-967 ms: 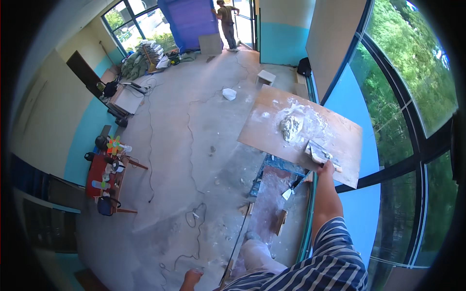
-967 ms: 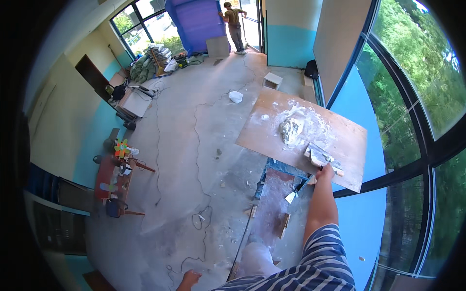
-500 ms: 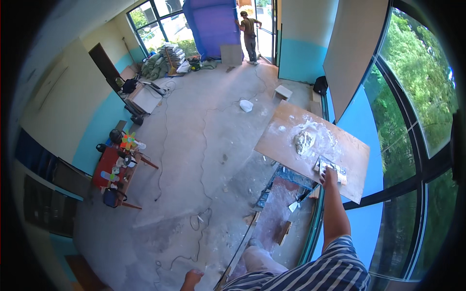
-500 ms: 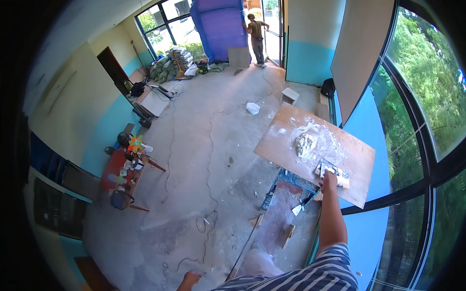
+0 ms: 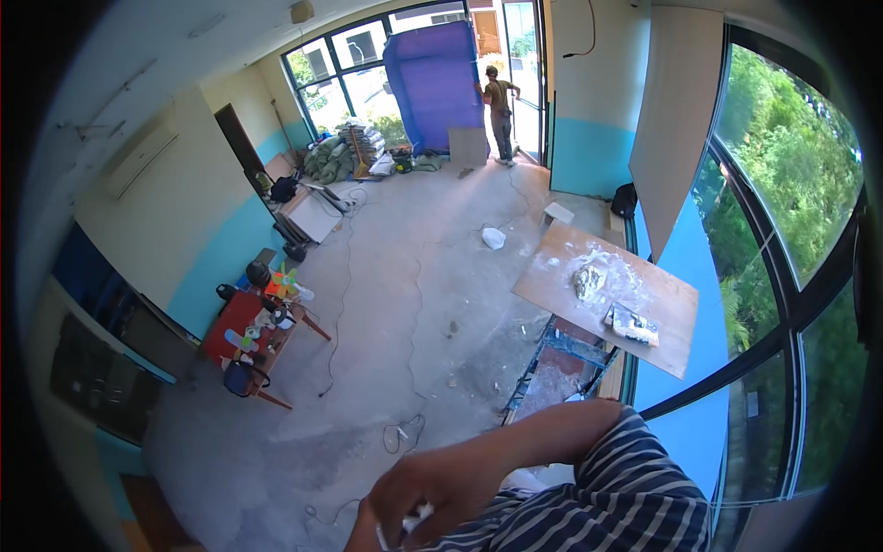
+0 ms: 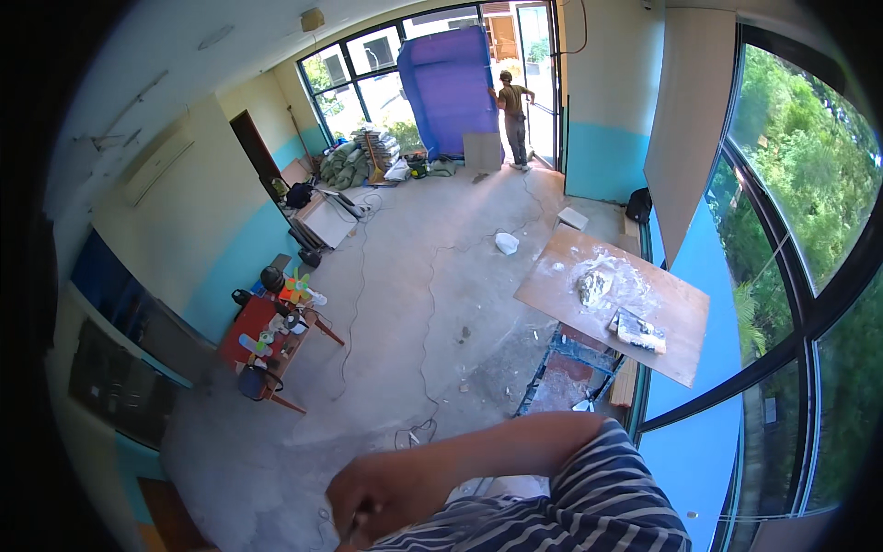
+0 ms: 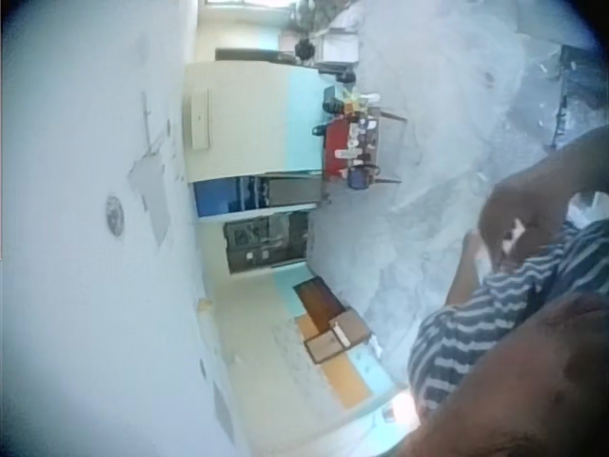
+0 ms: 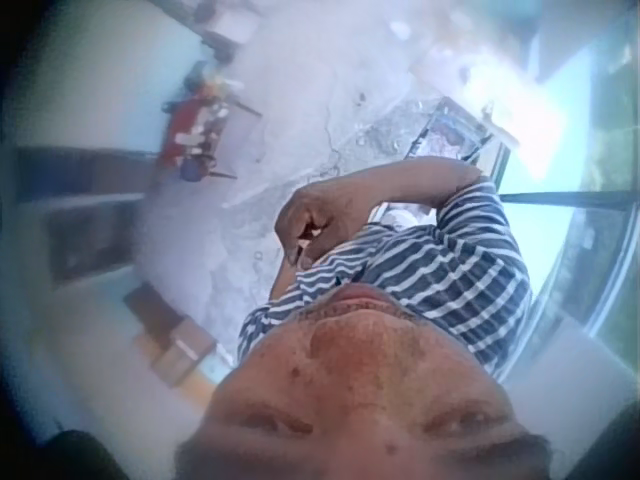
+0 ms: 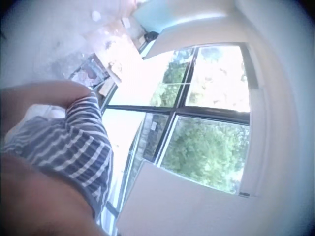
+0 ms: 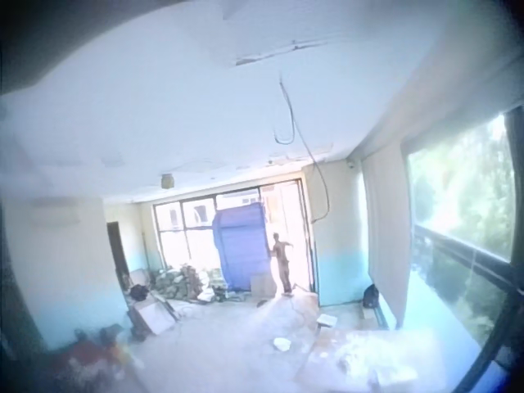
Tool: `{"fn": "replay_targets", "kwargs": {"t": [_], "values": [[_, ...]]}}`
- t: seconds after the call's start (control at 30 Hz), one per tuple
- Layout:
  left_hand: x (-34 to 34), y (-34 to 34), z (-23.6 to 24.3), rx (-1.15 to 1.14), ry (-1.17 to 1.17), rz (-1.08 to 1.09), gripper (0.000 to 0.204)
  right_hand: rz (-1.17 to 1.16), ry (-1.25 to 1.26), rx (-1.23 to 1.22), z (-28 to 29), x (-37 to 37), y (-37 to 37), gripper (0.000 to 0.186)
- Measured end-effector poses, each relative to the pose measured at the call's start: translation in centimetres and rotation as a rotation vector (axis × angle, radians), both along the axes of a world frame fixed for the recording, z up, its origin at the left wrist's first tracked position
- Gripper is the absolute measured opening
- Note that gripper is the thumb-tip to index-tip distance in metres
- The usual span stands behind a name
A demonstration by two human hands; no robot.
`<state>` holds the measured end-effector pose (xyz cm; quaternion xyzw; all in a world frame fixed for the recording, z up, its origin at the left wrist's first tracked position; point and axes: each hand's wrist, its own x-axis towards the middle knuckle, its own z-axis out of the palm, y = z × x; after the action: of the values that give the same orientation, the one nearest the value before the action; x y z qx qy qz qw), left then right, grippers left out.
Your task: The person applies plaster to the ceiling using putty knives, then sets the tools onto a wooden board. Afterward, the person unrolls and applies tape to the ceiling using a utility knife and a roll of tape.
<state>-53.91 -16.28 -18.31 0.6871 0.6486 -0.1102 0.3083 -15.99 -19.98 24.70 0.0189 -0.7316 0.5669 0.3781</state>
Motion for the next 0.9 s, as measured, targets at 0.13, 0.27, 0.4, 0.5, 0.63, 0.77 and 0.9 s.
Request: {"fn": "replay_targets", "kwargs": {"t": [0.13, 0.27, 0.4, 0.5, 0.63, 0.77, 0.9], "values": [[-2.8, -0.5, 1.8, 0.006, 0.007, 0.024, 0.041, 0.297, 0.215, 0.255, 3.1, -11.1, -3.7, 0.021], [-6.9, -1.3, 2.3, 0.005, 0.013, 0.056, 0.040, 0.387, 0.312, 0.413, 5.1, -18.8, -6.2, 0.021], [-10.1, -1.5, 2.2, 0.010, -0.003, 0.080, 0.040, 0.410, 0.357, 0.502, 6.4, -23.9, -8.2, 0.021], [-12.0, -2.0, 2.0, 0.006, -0.012, 0.090, 0.040, 0.414, 0.369, 0.536, 6.8, -26.6, -9.3, 0.021], [-14.2, -2.7, 1.9, -0.001, -0.025, 0.107, 0.039, 0.416, 0.376, 0.569, 7.3, -29.4, -10.3, 0.021], [-15.8, -3.7, 1.8, -0.007, -0.032, 0.122, 0.039, 0.427, 0.387, 0.589, 7.6, -31.3, -11.2, 0.021], [-16.9, -4.4, 1.7, -0.011, -0.037, 0.133, 0.039, 0.431, 0.396, 0.611, 7.8, -32.6, -12.0, 0.021]]}}
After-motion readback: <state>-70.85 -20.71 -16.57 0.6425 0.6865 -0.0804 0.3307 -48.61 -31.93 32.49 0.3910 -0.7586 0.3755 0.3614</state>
